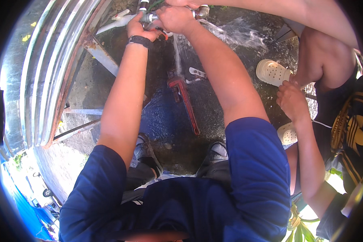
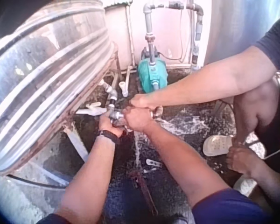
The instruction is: The person uses a pipe wrench to tighten a fitting on a water pipe connected to a large metal tank. Water leaks from the joint during the process. The person then uses a screwdriver to adjust a valve on the pipe.
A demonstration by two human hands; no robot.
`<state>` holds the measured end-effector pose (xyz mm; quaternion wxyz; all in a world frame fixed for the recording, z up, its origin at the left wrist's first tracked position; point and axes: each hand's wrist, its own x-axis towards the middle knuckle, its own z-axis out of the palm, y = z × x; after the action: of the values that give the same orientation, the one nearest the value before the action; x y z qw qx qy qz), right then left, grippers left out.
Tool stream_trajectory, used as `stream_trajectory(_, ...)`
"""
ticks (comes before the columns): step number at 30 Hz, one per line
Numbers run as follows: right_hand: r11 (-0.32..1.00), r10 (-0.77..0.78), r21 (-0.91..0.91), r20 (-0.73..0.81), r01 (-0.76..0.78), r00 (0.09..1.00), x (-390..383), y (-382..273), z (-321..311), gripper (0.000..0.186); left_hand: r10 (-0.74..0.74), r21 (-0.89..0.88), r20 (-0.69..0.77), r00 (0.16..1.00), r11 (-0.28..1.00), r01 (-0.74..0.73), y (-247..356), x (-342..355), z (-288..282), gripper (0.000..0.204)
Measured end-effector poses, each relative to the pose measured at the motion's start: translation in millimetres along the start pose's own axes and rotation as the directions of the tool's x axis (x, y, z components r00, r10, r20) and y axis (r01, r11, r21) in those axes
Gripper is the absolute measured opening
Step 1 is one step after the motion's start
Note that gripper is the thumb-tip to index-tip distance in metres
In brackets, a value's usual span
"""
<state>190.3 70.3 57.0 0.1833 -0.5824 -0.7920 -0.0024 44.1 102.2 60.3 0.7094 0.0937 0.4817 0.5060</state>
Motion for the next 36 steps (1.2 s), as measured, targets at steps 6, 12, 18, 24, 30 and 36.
stream_trajectory(6, 1.000, -0.004, -0.009, -0.086, 0.003, 0.996, 9.2, 3.3, 13.0, 0.023, 0.043, -0.088, 0.093, 0.995, 0.996, -0.035, -9.2, 6.0, -15.3, 0.036)
stream_trajectory(12, 0.996, -0.081, -0.045, -0.107, 0.077, 0.991, 6.1, 7.6, 15.4, 0.035, 0.100, -0.118, 0.135, 0.986, 0.990, -0.084, -13.1, 2.0, -15.3, 0.032)
stream_trajectory(18, 0.995, -0.090, -0.048, -0.107, 0.085, 0.990, 5.1, 3.5, 13.7, 0.047, 0.128, -0.063, 0.176, 0.976, 0.991, -0.118, -12.8, 5.5, -21.6, 0.032)
stream_trajectory(24, 0.998, -0.063, 0.003, -0.076, 0.063, 0.995, 5.6, 3.4, 9.8, 0.047, 0.156, -0.062, 0.208, 0.965, 0.987, -0.147, -12.2, 9.8, -23.0, 0.030)
stream_trajectory(30, 0.999, -0.012, 0.040, -0.009, 0.012, 1.000, 5.2, 2.2, 5.4, 0.043, 0.147, -0.061, 0.208, 0.967, 0.989, -0.137, -14.0, 8.4, -26.1, 0.029)
stream_trajectory(36, 0.999, -0.036, 0.002, -0.057, 0.036, 0.998, 6.4, 2.5, 6.7, 0.043, 0.152, 0.018, 0.219, 0.964, 0.987, -0.160, -12.6, -1.4, -22.6, 0.044)
